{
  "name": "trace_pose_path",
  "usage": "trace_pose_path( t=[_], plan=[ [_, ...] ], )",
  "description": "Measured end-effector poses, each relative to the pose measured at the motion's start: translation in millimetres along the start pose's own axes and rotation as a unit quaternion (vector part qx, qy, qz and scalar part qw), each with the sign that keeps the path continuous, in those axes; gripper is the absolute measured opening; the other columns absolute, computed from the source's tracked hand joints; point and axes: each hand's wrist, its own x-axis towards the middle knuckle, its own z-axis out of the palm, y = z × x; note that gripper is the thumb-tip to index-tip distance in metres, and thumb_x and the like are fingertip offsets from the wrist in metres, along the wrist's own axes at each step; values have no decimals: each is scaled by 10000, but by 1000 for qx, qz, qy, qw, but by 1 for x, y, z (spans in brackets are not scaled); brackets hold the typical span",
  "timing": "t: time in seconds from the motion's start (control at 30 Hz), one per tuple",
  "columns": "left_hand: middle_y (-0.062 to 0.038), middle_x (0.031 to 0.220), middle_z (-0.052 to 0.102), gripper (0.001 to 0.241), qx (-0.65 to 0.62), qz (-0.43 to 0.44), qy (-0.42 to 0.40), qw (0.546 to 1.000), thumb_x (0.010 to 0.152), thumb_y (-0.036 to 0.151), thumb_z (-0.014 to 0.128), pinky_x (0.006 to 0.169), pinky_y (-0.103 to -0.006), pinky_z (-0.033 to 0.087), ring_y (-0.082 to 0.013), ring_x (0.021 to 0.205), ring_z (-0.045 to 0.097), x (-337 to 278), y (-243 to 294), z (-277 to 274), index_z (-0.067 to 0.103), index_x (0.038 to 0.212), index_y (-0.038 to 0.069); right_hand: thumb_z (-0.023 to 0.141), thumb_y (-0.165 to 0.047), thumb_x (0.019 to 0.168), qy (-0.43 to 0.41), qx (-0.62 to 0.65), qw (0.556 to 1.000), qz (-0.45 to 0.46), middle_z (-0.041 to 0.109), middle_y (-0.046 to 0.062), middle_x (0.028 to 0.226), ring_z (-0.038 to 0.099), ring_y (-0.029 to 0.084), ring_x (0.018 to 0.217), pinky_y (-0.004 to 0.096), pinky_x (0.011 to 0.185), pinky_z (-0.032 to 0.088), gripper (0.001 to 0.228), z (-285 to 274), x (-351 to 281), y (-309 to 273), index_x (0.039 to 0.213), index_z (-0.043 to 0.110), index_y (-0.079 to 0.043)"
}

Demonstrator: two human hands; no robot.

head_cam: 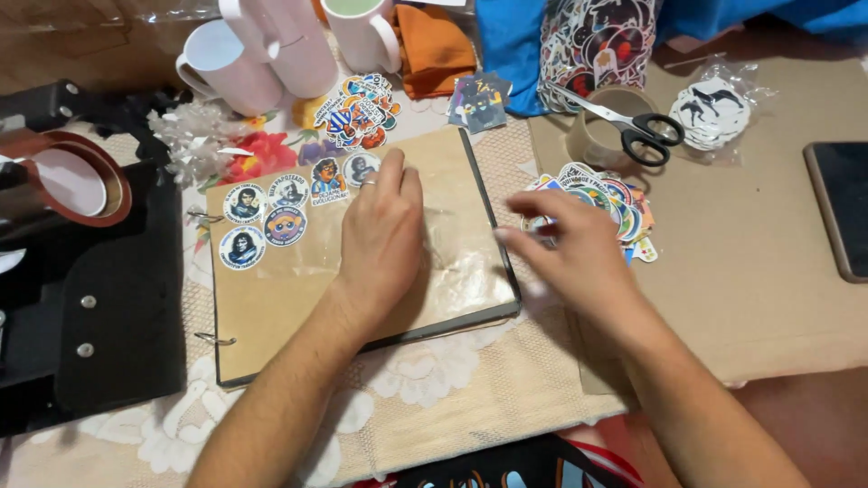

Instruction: Peeling the adhesive backing off various decorative stickers and carefully applying them to the cover of a notebook.

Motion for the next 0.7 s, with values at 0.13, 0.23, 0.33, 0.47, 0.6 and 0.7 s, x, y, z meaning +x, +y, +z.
trace_pose_path(
  t=[0.13, 0.23, 0.33, 0.47, 0.6, 0.7],
  plan=[
    [-148, 931, 548, 135, -87, 94, -35, 991, 674, 41, 622, 645, -434, 460, -324, 759, 527, 8, 10, 2, 591, 804, 63, 713, -205, 912, 134, -15, 969, 205, 695, 79, 1189, 699, 174, 924, 288, 801, 543, 358, -58, -26, 59, 1251, 661, -106],
    [-103, 893, 583, 161, -124, 123, -145, 974, 705, 18, 619, 659, -426, 508, -322, 784, 576, 11, 39, 3, 655, 844, 92, 706, -309, 849, 111, -36, 950, 289, 498, 161, 1445, 520, 272, 1309, 421, 1020, 426, 720, -89, -26, 70, 1440, 410, -25],
    [-89, 1048, 522, 251, -139, 106, -237, 956, 782, 38, 635, 488, -494, 538, -335, 763, 642, 11, 71, 31, 638, 1027, 90, 755, -335, 758, 42, -42, 917, 393, 471, 146, 1476, 488, 242, 1296, 386, 1047, 394, 958, -96, -9, 87, 1532, 300, 0],
    [-113, 1107, 476, 296, -156, 67, -316, 933, 804, 20, 628, 557, -501, 575, -326, 827, 652, 18, 94, 58, 642, 1097, 64, 810, -443, 684, 1, -119, 888, 444, 500, 83, 1449, 519, 243, 1268, 394, 1001, 403, 1067, -81, 17, 73, 1537, 317, -33],
    [-136, 984, 500, 305, -205, 62, -234, 948, 713, -12, 744, 579, -527, 591, -381, 745, 674, 14, 102, 71, 639, 978, -119, 998, -314, 575, 30, -107, 913, 393, 609, 325, 1259, 616, 470, 1136, 562, 837, 528, 1071, -61, 29, 87, 1372, 474, 175],
    [-130, 957, 497, 346, -214, 49, -227, 949, 720, 52, 793, 594, -514, 599, -376, 752, 675, 9, 106, 87, 631, 976, -116, 1003, -253, 561, 34, -115, 910, 397, 651, 311, 1138, 666, 464, 1014, 552, 697, 570, 883, -54, 38, 105, 1233, 583, 137]
  ],
)
